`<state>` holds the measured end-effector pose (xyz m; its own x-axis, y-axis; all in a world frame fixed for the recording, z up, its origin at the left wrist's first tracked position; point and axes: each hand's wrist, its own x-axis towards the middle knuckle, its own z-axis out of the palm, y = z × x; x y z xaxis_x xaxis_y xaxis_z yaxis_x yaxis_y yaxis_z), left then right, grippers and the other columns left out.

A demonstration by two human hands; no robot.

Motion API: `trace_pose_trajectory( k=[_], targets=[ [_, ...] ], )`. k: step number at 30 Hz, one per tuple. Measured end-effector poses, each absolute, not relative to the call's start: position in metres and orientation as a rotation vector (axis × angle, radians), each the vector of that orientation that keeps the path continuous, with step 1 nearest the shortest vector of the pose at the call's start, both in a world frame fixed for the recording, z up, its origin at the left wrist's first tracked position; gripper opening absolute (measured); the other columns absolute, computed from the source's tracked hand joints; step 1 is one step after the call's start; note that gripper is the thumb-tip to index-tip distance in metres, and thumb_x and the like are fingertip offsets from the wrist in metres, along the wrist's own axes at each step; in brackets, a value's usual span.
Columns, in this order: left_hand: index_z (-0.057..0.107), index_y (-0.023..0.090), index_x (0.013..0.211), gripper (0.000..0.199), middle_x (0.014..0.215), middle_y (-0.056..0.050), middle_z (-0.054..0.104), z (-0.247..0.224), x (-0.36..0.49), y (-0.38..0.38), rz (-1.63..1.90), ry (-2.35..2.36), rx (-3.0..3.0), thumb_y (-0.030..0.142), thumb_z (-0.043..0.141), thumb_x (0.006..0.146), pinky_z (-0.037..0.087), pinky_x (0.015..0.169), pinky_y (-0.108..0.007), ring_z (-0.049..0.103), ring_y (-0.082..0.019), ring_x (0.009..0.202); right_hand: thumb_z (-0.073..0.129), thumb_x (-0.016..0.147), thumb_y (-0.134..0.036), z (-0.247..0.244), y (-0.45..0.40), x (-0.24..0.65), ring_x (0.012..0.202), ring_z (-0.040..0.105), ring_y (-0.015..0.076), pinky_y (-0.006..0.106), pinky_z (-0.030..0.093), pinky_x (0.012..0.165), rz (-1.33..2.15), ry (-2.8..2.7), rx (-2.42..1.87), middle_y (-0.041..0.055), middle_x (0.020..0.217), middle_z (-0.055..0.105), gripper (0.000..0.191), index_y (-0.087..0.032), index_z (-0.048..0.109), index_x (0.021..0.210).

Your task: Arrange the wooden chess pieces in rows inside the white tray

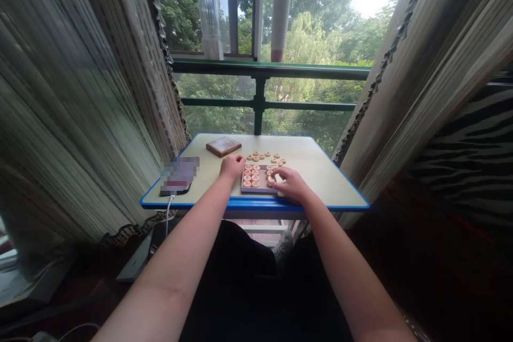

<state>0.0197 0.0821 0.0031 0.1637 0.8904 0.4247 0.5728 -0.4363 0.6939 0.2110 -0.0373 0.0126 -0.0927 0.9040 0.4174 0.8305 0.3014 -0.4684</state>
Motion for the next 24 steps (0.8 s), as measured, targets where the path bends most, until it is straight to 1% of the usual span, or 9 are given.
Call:
trace_pose_trajectory(
  k=[5,11,16,20,22,24],
  targets=[
    [0.069,0.014,0.073,0.026,0.073,-0.006,0.069,0.0,0.015,0.086,1.187,1.452,1.949,0.031,0.05,0.077,0.041,0.064,-0.026,0.06,-0.019,0.073,0.064,0.071,-0.029,0.013,-0.039,0.211,0.069,0.048,0.0132,0.025,0.039,0.066,0.176,-1.926,-1.549,0.0006,0.075,0.058,0.016,-0.02,0.066,0.084],
    [0.068,0.015,0.072,0.024,0.076,-0.006,0.069,-0.004,0.016,0.091,1.164,1.435,1.903,0.031,0.051,0.075,0.041,0.066,-0.026,0.06,-0.018,0.074,0.065,0.071,-0.033,0.012,-0.038,0.213,0.071,0.049,0.0133,0.024,0.039,0.067,0.206,-1.918,-1.521,0.0005,0.076,0.058,0.018,-0.021,0.067,0.085],
    [0.067,0.015,0.07,0.023,0.076,-0.007,0.07,-0.004,0.017,0.091,1.162,1.43,1.901,0.031,0.051,0.075,0.041,0.065,-0.027,0.06,-0.019,0.073,0.066,0.07,-0.032,0.011,-0.038,0.214,0.072,0.05,0.0137,0.025,0.04,0.068,0.238,-1.904,-1.504,0.0001,0.075,0.057,0.019,-0.021,0.068,0.084],
    [0.067,0.016,0.069,0.024,0.072,-0.006,0.068,-0.003,0.017,0.089,1.151,1.418,1.908,0.034,0.052,0.074,0.04,0.063,-0.027,0.059,-0.019,0.072,0.059,0.075,-0.034,0.01,-0.036,0.218,0.07,0.051,0.0142,0.026,0.042,0.068,0.257,-1.816,-1.494,0.0007,0.074,0.056,0.022,-0.02,0.068,0.089],
    [0.066,0.016,0.069,0.025,0.069,-0.005,0.067,-0.003,0.017,0.089,1.134,1.389,1.921,0.036,0.052,0.074,0.039,0.062,-0.027,0.058,-0.018,0.07,0.053,0.078,-0.029,0.01,-0.031,0.221,0.072,0.052,0.0147,0.027,0.043,0.071,0.224,-1.706,-1.548,0.0022,0.078,0.058,0.024,-0.019,0.068,0.094],
    [0.066,0.016,0.069,0.028,0.067,-0.003,0.066,-0.003,0.018,0.088,1.117,1.353,1.931,0.039,0.051,0.074,0.039,0.062,-0.026,0.057,-0.017,0.068,0.049,0.077,-0.02,0.012,-0.022,0.226,0.077,0.054,0.0161,0.029,0.043,0.078,0.161,-1.638,-1.665,0.0048,0.087,0.059,0.031,-0.019,0.067,0.102]
  ],
)
